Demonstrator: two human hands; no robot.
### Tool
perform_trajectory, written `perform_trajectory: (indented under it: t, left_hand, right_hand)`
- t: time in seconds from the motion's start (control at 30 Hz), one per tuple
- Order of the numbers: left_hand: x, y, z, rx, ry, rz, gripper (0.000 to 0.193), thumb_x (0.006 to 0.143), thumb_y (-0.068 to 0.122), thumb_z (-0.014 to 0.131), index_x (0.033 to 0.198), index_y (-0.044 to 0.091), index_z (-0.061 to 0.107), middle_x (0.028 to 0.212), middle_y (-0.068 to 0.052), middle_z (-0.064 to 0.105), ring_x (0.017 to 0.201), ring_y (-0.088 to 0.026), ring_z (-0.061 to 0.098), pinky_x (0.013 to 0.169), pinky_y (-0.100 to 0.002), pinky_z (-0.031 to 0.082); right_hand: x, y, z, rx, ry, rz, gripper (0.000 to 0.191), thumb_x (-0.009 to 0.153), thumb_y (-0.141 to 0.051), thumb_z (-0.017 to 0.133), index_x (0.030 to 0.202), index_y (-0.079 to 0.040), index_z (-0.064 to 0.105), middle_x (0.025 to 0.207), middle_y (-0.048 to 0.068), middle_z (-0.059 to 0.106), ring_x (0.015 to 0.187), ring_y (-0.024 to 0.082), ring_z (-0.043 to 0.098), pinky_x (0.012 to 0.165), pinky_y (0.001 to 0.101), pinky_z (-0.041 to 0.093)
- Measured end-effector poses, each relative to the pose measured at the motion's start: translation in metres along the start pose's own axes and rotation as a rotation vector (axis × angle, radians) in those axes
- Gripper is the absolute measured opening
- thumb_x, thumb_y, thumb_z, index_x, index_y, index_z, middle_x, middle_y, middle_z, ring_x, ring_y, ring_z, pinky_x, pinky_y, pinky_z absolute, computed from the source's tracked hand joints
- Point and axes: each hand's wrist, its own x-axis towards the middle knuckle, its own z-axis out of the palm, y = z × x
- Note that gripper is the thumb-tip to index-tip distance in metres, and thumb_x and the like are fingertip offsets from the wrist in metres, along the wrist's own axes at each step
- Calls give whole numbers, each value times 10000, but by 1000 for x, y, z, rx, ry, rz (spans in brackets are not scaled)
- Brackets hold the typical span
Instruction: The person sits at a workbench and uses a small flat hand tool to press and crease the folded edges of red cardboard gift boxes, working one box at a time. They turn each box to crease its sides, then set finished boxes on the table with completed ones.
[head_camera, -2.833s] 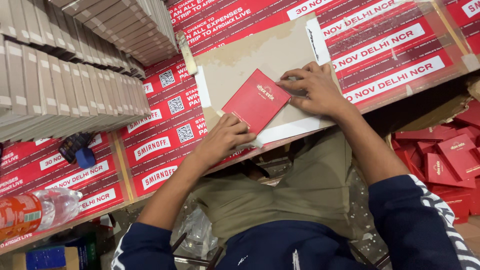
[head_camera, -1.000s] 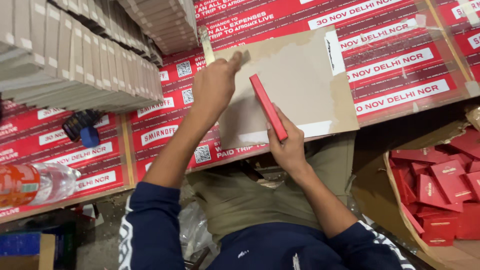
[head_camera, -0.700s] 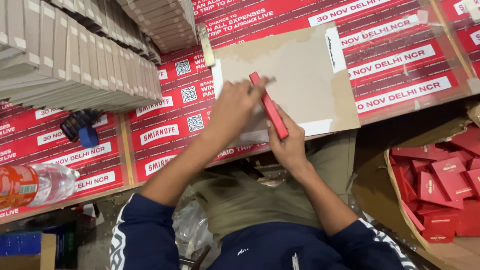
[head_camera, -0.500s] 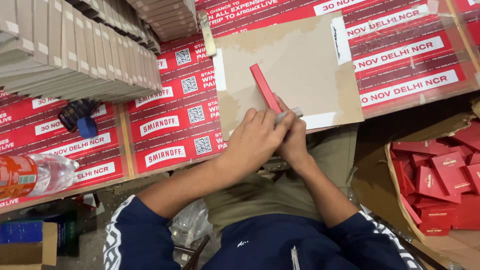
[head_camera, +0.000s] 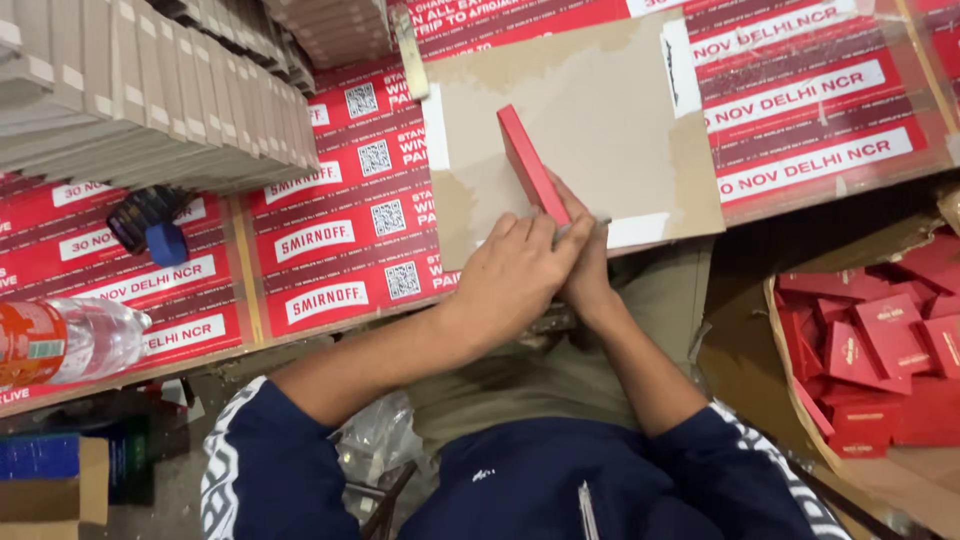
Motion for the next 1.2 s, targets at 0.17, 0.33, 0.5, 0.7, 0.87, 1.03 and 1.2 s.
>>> perform_trajectory:
  t: [0.17,0.33,0.5,0.7,0.87,1.03,1.2]
  left_hand:
    - [11,-23,0,17,-46,-106,545,923,108,637,1443,9,507,942,-158,650,851,-335,641,740,-495,481]
    - [8,-6,-4,21,-11,-26,587,831,113,656,1393,10,523,997,-175,645,856,-348,627,771,-467,510]
    - [5,1,-5,-109,-12,61,686,745,151,669,1411,51,535,930,-171,638,836,-360,625,748,-476,512]
    - [7,-25,22,-5,48,-53,589,843,105,661,1416,40,539,1019,-196,655,883,-389,628,747,-457,513]
    - [-20,18,35,-231,-158,153,703,662,106,679,1359,101,581,921,-183,655,845,-373,646,781,-517,501]
    - [-19,-14,4,-245,249,-84,385,778,3,663,1143,77,565,995,-153,648,890,-363,630,777,-500,478]
    - [3,-49,-47,-437,357,-204,551,969,-62,590,1503,39,501,961,-185,598,826,-340,623,744,-458,503]
  right_hand:
    - [5,0,2,-109,4,-114,440,1020,-98,672,1426,37,567,1118,155,721,1024,177,651,932,333,541]
    - [9,-1,5,-72,59,129,437,1012,-123,651,1422,15,595,1036,152,705,879,151,613,790,304,550]
    - [15,17,5,-156,41,-223,429,1018,-59,657,1422,44,554,1181,157,698,1036,170,652,912,346,543]
    - [1,45,2,86,-33,105,414,954,-122,675,1335,13,583,936,84,642,847,124,557,732,316,514]
    - [11,19,8,-159,44,-19,384,1003,-64,667,1370,3,576,877,136,637,743,170,542,707,335,534]
    - [17,-56,-11,-403,103,127,411,941,-110,726,1295,17,559,919,207,693,728,334,666,643,409,536]
    - [32,-113,-26,-620,169,-147,429,936,-97,739,1333,-3,607,1063,229,727,936,401,726,782,454,578]
